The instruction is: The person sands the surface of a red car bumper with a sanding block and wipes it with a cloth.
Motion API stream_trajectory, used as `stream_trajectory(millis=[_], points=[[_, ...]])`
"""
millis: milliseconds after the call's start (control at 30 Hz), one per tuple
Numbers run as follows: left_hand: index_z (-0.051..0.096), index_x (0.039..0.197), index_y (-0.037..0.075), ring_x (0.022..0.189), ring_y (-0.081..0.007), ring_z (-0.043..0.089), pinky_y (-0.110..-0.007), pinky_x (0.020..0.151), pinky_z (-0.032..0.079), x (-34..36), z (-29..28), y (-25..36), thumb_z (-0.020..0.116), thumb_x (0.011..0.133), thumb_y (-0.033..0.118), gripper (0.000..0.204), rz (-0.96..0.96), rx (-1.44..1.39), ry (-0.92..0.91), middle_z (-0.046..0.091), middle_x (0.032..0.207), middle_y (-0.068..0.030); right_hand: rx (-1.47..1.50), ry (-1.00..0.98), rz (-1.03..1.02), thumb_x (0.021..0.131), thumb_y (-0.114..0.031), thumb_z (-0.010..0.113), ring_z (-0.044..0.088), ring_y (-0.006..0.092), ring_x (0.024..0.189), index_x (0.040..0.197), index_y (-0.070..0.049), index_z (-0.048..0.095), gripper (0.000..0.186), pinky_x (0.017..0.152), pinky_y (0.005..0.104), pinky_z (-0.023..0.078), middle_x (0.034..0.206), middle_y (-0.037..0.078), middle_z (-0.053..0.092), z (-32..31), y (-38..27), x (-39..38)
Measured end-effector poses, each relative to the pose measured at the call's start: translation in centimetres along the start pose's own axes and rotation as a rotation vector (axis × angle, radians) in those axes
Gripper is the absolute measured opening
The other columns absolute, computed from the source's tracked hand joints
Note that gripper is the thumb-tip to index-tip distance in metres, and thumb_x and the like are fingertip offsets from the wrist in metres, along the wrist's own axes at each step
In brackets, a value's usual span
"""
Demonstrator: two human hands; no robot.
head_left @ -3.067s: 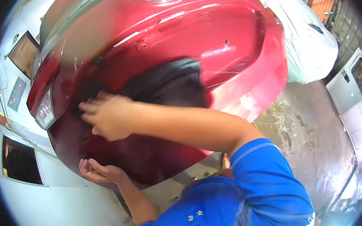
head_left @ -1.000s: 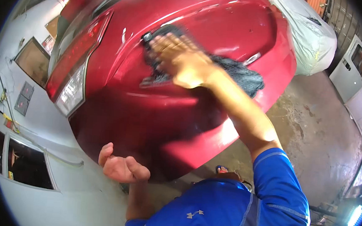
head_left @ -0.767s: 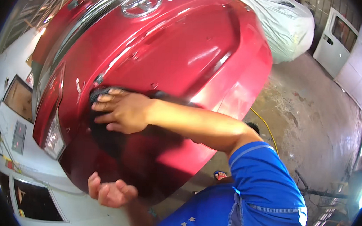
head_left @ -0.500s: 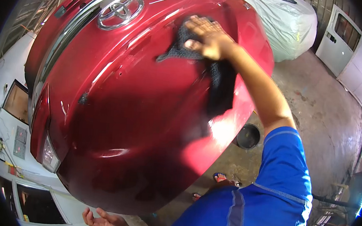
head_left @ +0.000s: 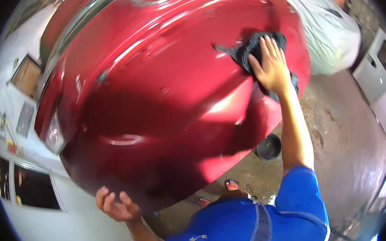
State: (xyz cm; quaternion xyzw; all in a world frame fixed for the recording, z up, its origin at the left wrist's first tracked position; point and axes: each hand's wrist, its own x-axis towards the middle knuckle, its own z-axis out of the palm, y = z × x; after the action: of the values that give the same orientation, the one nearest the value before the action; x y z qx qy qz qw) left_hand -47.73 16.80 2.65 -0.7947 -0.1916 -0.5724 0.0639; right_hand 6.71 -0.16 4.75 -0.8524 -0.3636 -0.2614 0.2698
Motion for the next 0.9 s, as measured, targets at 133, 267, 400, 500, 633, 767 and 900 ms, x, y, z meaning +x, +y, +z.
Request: stream_trajectory(millis=[133, 267, 400, 500, 633, 767, 900], points=[[0.056, 0.120, 0.003, 0.120, -0.0309, 0.057, -0.045, 0.108, 0.045, 0.7, 2.4, -1.1, 0.066, 0.095, 0.006, 0.027, -0.046, -0.149, 0.044, 0.058, 0.129, -0.0171, 0.151, -0.016, -0.141, 0.107, -0.044, 0.055, 0.028, 0.0450, 0.159, 0.159, -0.007, 0.049, 0.064, 0.130, 0.0581, 0.020, 0.167, 0.021, 0.040, -3.2, -7.2, -8.8], [0.056, 0.117, 0.003, 0.118, -0.0314, 0.057, -0.046, 0.106, 0.047, 0.9, 0.9, -3.3, 0.065, 0.092, 0.003, 0.026, -0.048, -0.173, 0.060, 0.057, 0.125, -0.0174, 0.205, -0.098, -0.301, 0.107, -0.041, 0.053, 0.033, 0.0417, 0.158, 0.157, -0.006, 0.050, 0.062, 0.129, 0.0618, 0.016, 0.165, 0.019, 0.045, -3.7, -16.1, -11.7], [0.056, 0.112, 0.004, 0.114, -0.0320, 0.059, -0.046, 0.100, 0.050, -0.7, -0.9, -7.0, 0.068, 0.091, 0.007, 0.024, -0.097, -0.180, 0.110, 0.057, 0.121, -0.0161, 0.328, -0.250, -0.435, 0.092, -0.032, 0.074, 0.042, 0.0355, 0.155, 0.156, -0.004, 0.050, 0.073, 0.129, 0.0566, 0.024, 0.163, 0.019, 0.048, -5.1, -25.8, -12.4], [0.056, 0.113, 0.003, 0.116, -0.0312, 0.058, -0.046, 0.103, 0.049, -1.9, -1.5, -9.1, 0.065, 0.091, 0.003, 0.024, -0.146, -0.243, 0.125, 0.057, 0.123, -0.0166, 0.451, -0.250, -0.473, 0.083, -0.026, 0.084, 0.046, 0.0366, 0.151, 0.156, 0.000, 0.047, 0.085, 0.125, 0.0517, 0.036, 0.161, 0.022, 0.050, -5.0, -31.4, -11.5], [0.056, 0.115, 0.002, 0.117, -0.0310, 0.058, -0.047, 0.106, 0.048, -2.3, -0.8, -9.9, 0.062, 0.091, -0.001, 0.024, -0.191, -0.326, 0.146, 0.057, 0.124, -0.0172, 0.563, -0.128, -0.606, 0.084, -0.025, 0.082, 0.051, 0.0411, 0.146, 0.146, 0.003, 0.055, 0.073, 0.122, 0.0500, 0.040, 0.153, 0.025, 0.055, -3.1, -39.0, -8.9], [0.056, 0.114, 0.002, 0.115, -0.0322, 0.059, -0.048, 0.105, 0.048, -1.0, -0.5, -10.6, 0.062, 0.092, 0.003, 0.023, -0.043, -0.333, 0.232, 0.058, 0.122, -0.0177, 0.391, -0.009, -0.903, 0.096, -0.032, 0.067, 0.051, 0.0298, 0.146, 0.153, -0.002, 0.053, 0.067, 0.124, 0.0454, 0.038, 0.154, 0.016, 0.056, -0.4, -46.1, -13.5], [0.056, 0.114, 0.001, 0.115, -0.0332, 0.059, -0.049, 0.104, 0.049, -0.4, -1.1, -11.4, 0.061, 0.092, 0.007, 0.024, 0.027, -0.343, 0.272, 0.060, 0.121, -0.0191, 0.610, -0.370, -0.767, 0.095, -0.031, 0.071, 0.066, 0.0244, 0.123, 0.158, -0.012, 0.052, 0.068, 0.105, 0.0370, 0.053, 0.144, 0.011, 0.063, 0.6, -42.0, -19.0]])
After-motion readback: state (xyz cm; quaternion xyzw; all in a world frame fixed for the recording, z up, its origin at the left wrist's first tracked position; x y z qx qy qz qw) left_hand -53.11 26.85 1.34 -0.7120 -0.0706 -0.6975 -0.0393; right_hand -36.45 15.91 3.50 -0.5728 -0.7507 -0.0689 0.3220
